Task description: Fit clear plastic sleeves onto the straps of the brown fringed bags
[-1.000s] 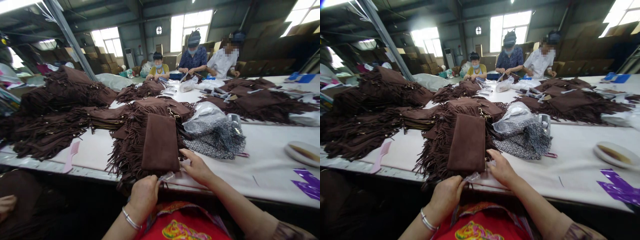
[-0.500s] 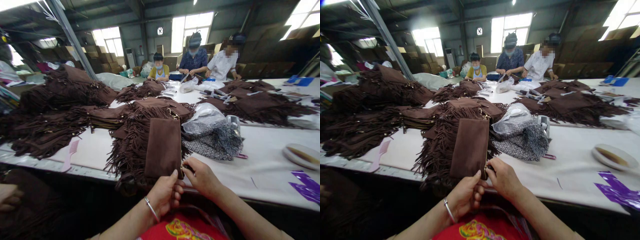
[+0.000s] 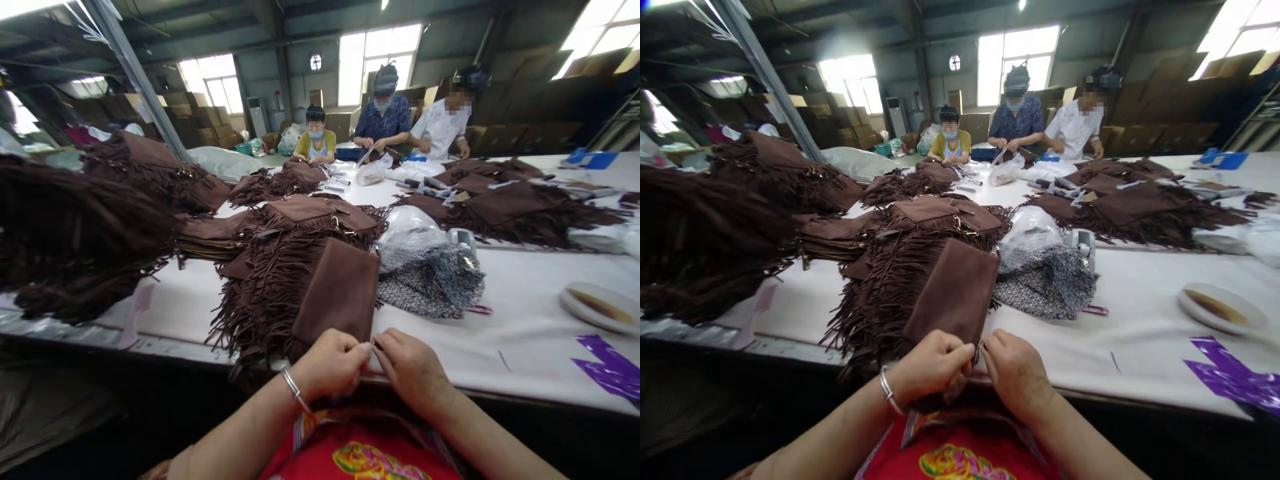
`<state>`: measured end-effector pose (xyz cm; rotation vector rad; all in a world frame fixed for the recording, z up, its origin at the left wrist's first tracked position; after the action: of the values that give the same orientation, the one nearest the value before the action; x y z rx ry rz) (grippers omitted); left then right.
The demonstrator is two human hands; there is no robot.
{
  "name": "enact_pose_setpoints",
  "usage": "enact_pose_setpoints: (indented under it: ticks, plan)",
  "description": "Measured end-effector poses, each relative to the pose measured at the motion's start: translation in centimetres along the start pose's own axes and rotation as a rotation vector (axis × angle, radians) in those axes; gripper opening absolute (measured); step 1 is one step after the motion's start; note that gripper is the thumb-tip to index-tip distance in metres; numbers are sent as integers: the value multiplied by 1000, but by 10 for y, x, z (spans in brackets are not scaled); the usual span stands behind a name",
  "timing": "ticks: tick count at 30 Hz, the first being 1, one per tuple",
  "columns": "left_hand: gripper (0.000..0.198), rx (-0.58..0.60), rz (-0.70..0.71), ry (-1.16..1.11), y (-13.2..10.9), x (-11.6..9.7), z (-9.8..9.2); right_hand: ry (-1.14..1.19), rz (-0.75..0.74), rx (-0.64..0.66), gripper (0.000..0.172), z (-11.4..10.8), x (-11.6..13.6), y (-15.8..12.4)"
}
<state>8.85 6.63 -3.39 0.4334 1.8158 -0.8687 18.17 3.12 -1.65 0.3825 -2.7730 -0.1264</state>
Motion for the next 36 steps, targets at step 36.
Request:
enact_pose_setpoints:
  ticks: [36]
  plan:
    - [41, 130, 159, 136, 19, -16, 51, 450, 311, 43, 27, 16, -54, -25]
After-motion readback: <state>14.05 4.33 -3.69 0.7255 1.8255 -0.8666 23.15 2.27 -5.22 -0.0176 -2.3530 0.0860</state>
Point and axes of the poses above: each hand's wrist, its own y-axis towards the middle knuckle, its own z-axis out of the palm, x = y × z, the point moved 10 cm from there along y, towards the middle knuckle, and after that the axes turned 7 degrees about x, right-handed, at the moved point
